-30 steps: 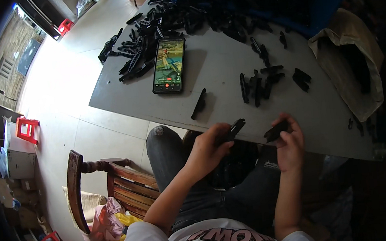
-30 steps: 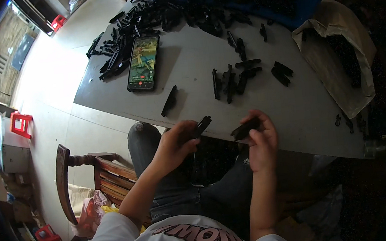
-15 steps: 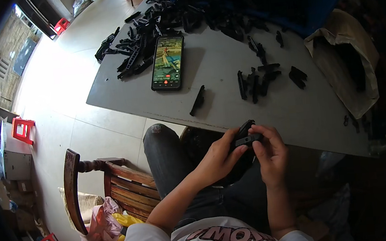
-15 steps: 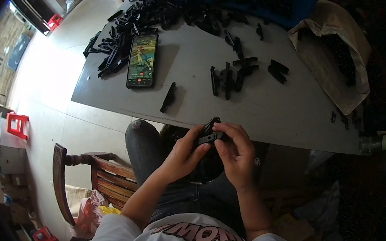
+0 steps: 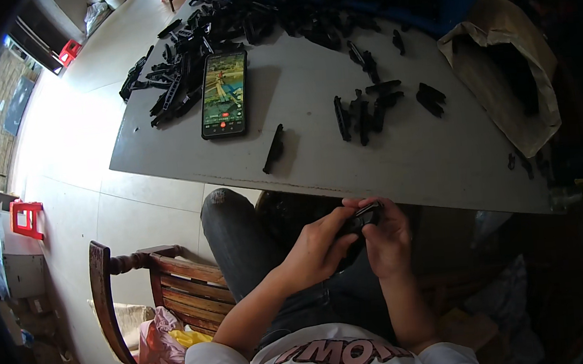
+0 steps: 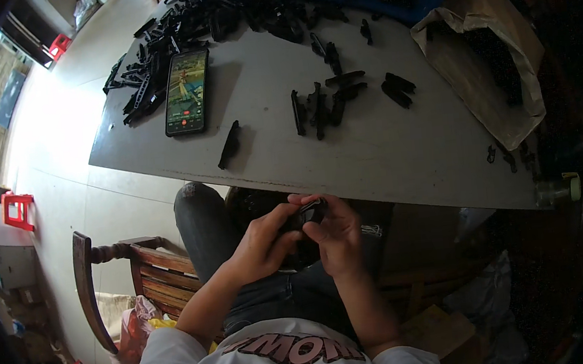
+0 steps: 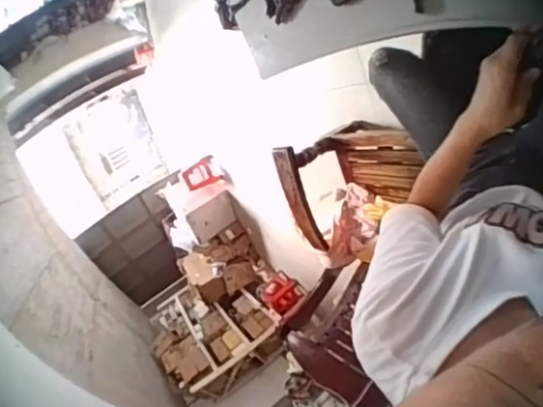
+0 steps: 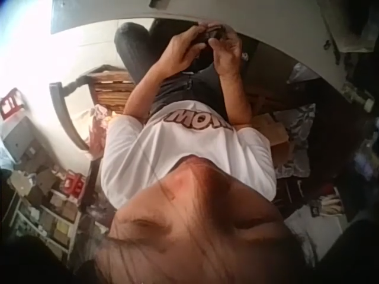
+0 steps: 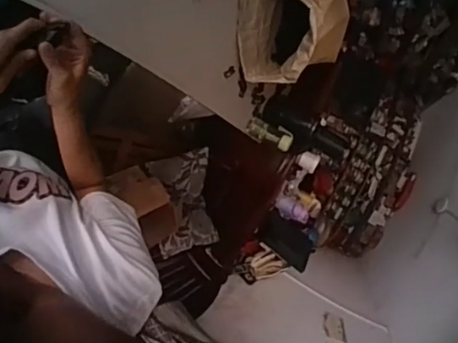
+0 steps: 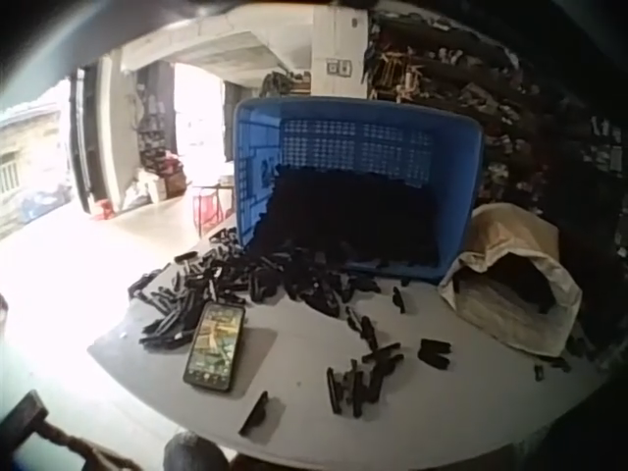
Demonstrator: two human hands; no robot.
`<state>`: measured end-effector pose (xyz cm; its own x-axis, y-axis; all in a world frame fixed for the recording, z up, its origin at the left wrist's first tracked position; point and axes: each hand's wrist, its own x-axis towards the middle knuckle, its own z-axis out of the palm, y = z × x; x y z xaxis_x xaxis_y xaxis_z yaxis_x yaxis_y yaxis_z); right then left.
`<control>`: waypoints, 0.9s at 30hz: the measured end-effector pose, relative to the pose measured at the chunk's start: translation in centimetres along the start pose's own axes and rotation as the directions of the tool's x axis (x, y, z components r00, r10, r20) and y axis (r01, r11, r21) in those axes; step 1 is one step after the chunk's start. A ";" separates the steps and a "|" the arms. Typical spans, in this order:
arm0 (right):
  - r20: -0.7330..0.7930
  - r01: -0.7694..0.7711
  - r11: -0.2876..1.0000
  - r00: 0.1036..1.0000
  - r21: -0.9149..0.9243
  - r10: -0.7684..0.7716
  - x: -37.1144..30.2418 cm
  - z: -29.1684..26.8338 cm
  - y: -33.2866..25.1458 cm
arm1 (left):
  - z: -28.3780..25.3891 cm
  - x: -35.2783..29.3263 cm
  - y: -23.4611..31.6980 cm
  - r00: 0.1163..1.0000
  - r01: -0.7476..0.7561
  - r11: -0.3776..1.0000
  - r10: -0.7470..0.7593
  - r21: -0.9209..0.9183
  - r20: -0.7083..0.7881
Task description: Assembling small black plastic buckle or clip components at a workbench.
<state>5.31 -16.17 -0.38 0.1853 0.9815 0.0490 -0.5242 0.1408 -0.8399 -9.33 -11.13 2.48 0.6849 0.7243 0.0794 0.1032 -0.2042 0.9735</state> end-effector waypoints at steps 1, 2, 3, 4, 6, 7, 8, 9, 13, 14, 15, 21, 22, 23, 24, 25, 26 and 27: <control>-0.002 0.001 1.000 1.000 0.001 -0.001 0.1 0.0 0.0 | 0.3 0.1 -0.5 1.000 0.000 1.000 0.000 0.001 0.003; -0.036 -0.035 0.999 0.999 0.041 0.037 0.3 0.0 0.1 | 0.6 0.3 -1.4 0.997 -0.060 0.996 0.062 0.064 -0.043; -0.067 -0.070 0.994 0.995 0.082 0.076 0.6 -0.1 0.1 | 0.8 0.4 -1.9 0.988 -0.116 0.985 0.128 0.129 -0.085; -0.080 -0.065 0.995 0.994 0.077 0.071 1.0 -0.5 -0.1 | 0.5 0.9 -1.9 0.989 -0.120 0.985 0.130 0.120 -0.075; -0.287 0.114 0.993 0.952 0.019 -0.104 2.2 -1.1 -1.0 | -1.3 1.7 -1.2 0.956 -0.097 0.785 0.245 0.611 -0.163; -0.388 0.152 0.984 0.904 -0.098 -0.178 3.3 -2.4 -1.9 | -2.0 2.1 -1.7 0.914 -0.001 0.747 0.271 0.664 -0.303; -0.470 0.176 0.962 0.845 -0.208 -0.256 4.6 -3.9 -3.2 | -3.0 2.4 -2.1 0.847 0.108 0.702 0.305 0.704 -0.435; -0.433 0.146 0.911 0.843 -0.385 -0.318 6.1 -5.3 -4.4 | -4.0 2.7 -2.5 0.847 0.107 0.700 0.308 0.706 -0.433; -0.236 0.010 0.450 0.842 -0.893 -0.486 12.5 -11.9 -6.8 | -5.9 4.2 -3.4 0.788 0.322 0.527 0.311 0.786 -0.531; -0.053 0.028 0.136 0.829 -0.990 -0.556 13.6 -13.0 -7.1 | -6.2 4.3 -3.6 0.805 0.330 0.491 0.301 0.806 -0.512; 0.143 0.040 -0.190 0.813 -0.981 -0.564 14.7 -13.5 -6.9 | -6.2 4.2 -4.2 0.830 0.321 0.493 0.266 0.809 -0.491; 0.006 -0.100 -0.387 0.964 -0.917 -0.264 15.1 -9.9 -8.0 | -5.0 2.4 -2.5 0.906 0.201 0.943 -0.075 0.267 -0.416; -0.066 -0.154 -0.456 0.977 -0.877 -0.203 15.2 -9.6 -8.2 | -4.9 2.2 -2.5 0.904 0.204 0.942 -0.077 0.267 -0.421; -0.064 -0.150 -0.455 0.978 -0.878 -0.200 14.9 -9.7 -8.0 | -4.8 1.9 -2.5 0.919 0.122 0.979 -0.049 0.162 -0.391; 0.004 -0.040 -0.202 0.977 -0.979 -0.213 14.1 -10.1 -7.8 | -4.6 1.7 -2.6 0.932 0.039 0.998 -0.018 0.052 -0.362; 0.067 0.085 0.060 0.966 -0.995 -0.250 13.2 -10.2 -8.0 | -4.0 1.6 -3.3 0.944 -0.018 0.988 -0.033 -0.152 -0.329; -0.088 -0.012 0.386 0.980 -0.922 -0.180 11.9 -8.3 -7.6 | -3.6 1.5 -3.5 0.941 -0.012 0.989 -0.040 -0.150 -0.337; -0.217 -0.122 0.658 0.974 -0.743 -0.065 10.0 -5.3 -7.5 | -3.1 1.6 -3.5 0.958 -0.067 0.947 -0.027 -0.314 -0.285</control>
<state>15.47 -8.07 3.52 0.3948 0.9186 -0.0152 0.2504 -0.1235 -0.9602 -10.88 -7.22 -0.17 0.4479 0.8871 0.1114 -0.1744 -0.0355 0.9840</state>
